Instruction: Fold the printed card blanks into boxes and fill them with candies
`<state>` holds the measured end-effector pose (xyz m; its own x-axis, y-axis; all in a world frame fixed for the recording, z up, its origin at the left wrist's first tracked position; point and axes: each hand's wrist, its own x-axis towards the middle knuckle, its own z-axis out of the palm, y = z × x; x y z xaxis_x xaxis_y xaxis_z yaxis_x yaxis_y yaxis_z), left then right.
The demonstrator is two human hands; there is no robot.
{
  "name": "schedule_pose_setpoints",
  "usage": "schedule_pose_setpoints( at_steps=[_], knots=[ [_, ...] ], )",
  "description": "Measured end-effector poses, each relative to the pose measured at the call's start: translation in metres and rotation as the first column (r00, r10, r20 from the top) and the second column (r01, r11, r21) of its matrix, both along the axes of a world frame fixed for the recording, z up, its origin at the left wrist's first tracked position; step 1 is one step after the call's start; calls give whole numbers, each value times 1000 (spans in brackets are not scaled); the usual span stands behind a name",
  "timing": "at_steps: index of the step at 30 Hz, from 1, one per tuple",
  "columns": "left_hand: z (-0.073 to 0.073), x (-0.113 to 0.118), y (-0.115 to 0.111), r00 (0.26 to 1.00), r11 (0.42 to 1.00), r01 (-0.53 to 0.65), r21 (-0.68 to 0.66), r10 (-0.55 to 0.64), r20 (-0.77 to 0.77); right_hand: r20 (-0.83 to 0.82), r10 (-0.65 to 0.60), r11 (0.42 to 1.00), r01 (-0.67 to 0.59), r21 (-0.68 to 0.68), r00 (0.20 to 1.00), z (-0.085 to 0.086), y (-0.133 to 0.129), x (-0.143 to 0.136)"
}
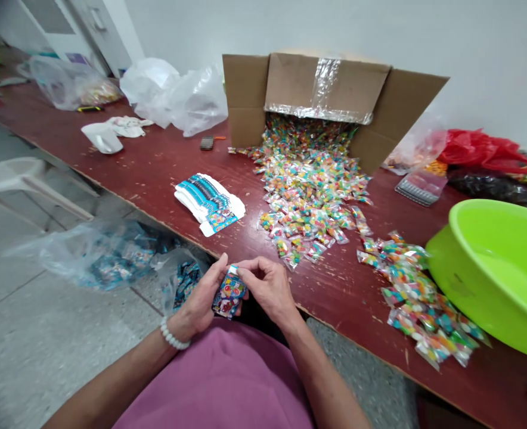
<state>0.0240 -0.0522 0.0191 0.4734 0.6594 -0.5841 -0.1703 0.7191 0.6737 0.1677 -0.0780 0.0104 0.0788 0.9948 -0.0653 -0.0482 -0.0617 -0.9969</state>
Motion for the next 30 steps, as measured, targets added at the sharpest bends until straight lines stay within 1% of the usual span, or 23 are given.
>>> schedule_pose_setpoints(
  at_steps=[2, 5, 7, 10, 12, 13, 15, 16, 17, 18, 19, 20, 22, 23, 24, 25, 26, 27, 28, 29, 30],
  knots=[
    [-2, -2, 1, 1000, 1000, -12, -24, 11, -16, 122, -14, 998, 5, 70, 992, -1, -3, -2],
    [-5, -7, 4, 999, 998, -37, -53, 37, -1, 279, 20, 975, -81, 208, 960, -2, -7, -3],
    [-7, -8, 5, 997, 996, -60, -67, 63, 39, 318, 42, 947, -139, 289, 947, -3, -9, -5],
    [-12, -9, 5, 992, 996, -68, -49, 73, 107, 325, 21, 921, -145, 362, 945, -6, -11, -13],
    [-16, -14, 4, 991, 997, -82, 14, 79, 110, 336, 36, 919, -164, 359, 941, -9, -11, -20],
    [-18, -20, 3, 993, 994, -89, 58, 84, 85, 343, 63, 924, -184, 334, 937, -12, -11, -23],
    [-22, -40, 5, 993, 977, -104, 188, 113, -38, 345, 119, 946, -212, 246, 931, -17, -11, -26],
    [-24, -53, 8, 981, 956, -97, 278, 140, -137, 336, 130, 960, -203, 192, 933, -21, -11, -27],
    [-25, -68, 12, 948, 920, -78, 384, 188, -257, 321, 123, 974, -175, 142, 939, -24, -11, -26],
    [-27, -82, 17, 886, 865, -28, 501, 253, -388, 301, 106, 985, -142, 100, 948, -28, -11, -24],
    [-29, -96, 23, 794, 807, 73, 586, 309, -524, 280, 86, 991, -110, 71, 956, -32, -10, -22],
    [-30, -106, 30, 686, 744, 185, 642, 370, -626, 258, 69, 995, -85, 52, 964, -36, -10, -20],
    [-33, -115, 45, 487, 600, 389, 700, 511, -708, 228, 48, 998, -58, 37, 972, -42, -8, -15],
    [-34, -113, 53, 396, 544, 465, 698, 578, -714, 221, 43, 998, -51, 32, 974, -44, -8, -14],
    [-36, -108, 61, 310, 509, 523, 684, 634, -709, 220, 39, 999, -47, 28, 975, -46, -7, -12],
    [-37, -99, 69, 223, 503, 562, 657, 673, -706, 221, 37, 999, -43, 24, 975, -47, -7, -11],
    [-38, -89, 78, 142, 517, 584, 625, 694, -706, 223, 35, 999, -40, 17, 974, -48, -7, -11],
    [-40, -79, 87, 85, 538, 593, 599, 697, -712, 223, 35, 999, -38, 8, 974, -49, -7, -10],
    [-41, -70, 95, 58, 559, 588, 585, 693, -719, 219, 35, 999, -36, -1, 975, -50, -7, -10],
    [-42, -63, 103, 70, 580, 559, 592, 679, -731, 208, 37, 999, -36, -10, 977, -50, -8, -9],
    [-43, -57, 111, 113, 603, 511, 613, 660, -743, 191, 39, 999, -36, -20, 981, -51, -8, -9]
  ],
)
